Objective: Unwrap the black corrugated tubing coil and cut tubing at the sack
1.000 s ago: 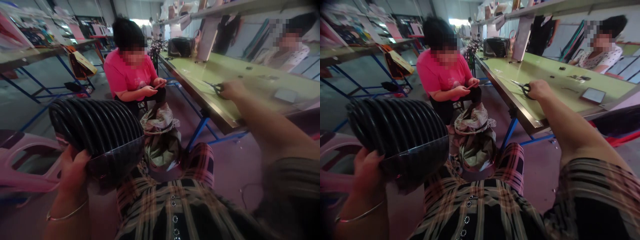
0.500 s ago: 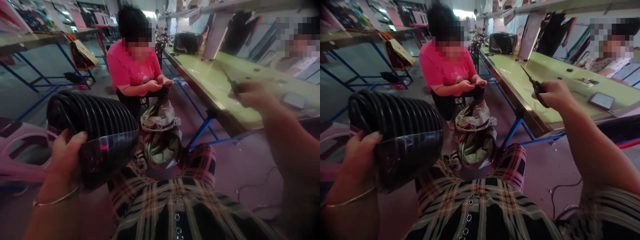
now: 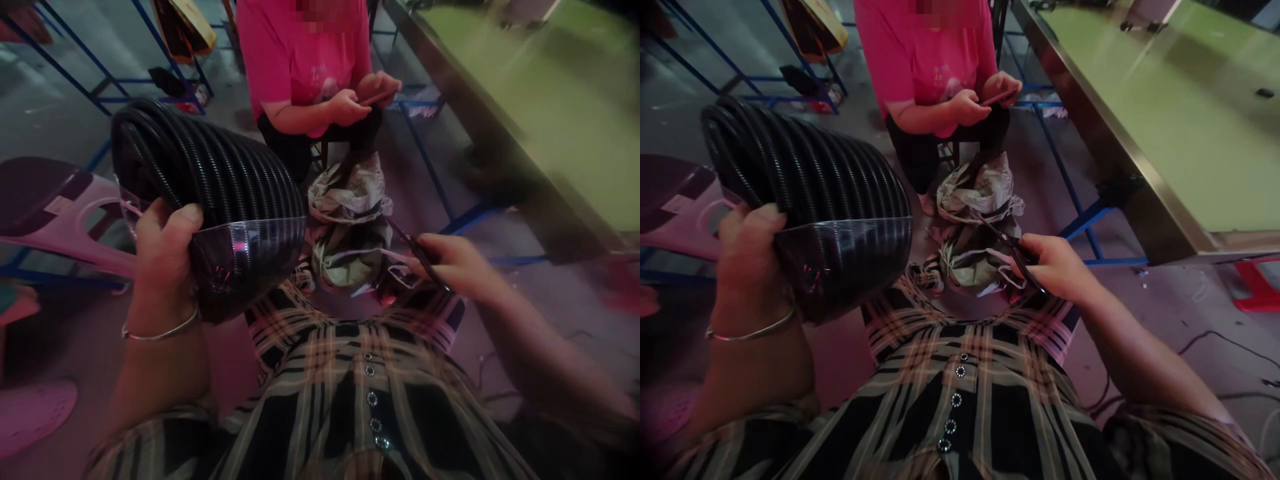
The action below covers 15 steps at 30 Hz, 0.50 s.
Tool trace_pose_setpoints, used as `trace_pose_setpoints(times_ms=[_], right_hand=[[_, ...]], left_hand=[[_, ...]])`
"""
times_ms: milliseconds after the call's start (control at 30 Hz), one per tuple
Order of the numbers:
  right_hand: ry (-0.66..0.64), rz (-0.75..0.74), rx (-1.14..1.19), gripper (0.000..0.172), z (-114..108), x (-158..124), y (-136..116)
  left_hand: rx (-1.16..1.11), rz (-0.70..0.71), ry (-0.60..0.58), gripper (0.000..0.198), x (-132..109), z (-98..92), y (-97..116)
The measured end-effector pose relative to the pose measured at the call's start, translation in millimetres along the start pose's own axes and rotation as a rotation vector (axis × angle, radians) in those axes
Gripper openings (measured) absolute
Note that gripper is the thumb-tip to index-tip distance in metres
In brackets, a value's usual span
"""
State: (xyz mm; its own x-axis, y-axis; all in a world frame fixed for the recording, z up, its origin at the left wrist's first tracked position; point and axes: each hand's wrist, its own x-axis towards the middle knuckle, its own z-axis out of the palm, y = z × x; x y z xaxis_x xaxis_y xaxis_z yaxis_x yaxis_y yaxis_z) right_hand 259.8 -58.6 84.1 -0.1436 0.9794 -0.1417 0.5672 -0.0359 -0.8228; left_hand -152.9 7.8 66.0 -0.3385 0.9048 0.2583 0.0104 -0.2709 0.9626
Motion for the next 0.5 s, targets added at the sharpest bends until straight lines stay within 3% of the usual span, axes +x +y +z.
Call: trace_pose_setpoints(times_ms=[133,233,500], right_hand=[[0.121,0.197,-0.129,0.04,12,48,75],[0.243,0.31,-0.198,0.036,21,79,118],[0.491,0.262,-0.083,0.035,68,156,166]], left_hand=[[0.031,-0.014,-0.034,0.051,0,-3.7,-3],[0.038,-0.014,-0.066,0.046,-1,-0.7,-1],[0.053,-0.048,-0.125,0.048,-3,12.4,10]])
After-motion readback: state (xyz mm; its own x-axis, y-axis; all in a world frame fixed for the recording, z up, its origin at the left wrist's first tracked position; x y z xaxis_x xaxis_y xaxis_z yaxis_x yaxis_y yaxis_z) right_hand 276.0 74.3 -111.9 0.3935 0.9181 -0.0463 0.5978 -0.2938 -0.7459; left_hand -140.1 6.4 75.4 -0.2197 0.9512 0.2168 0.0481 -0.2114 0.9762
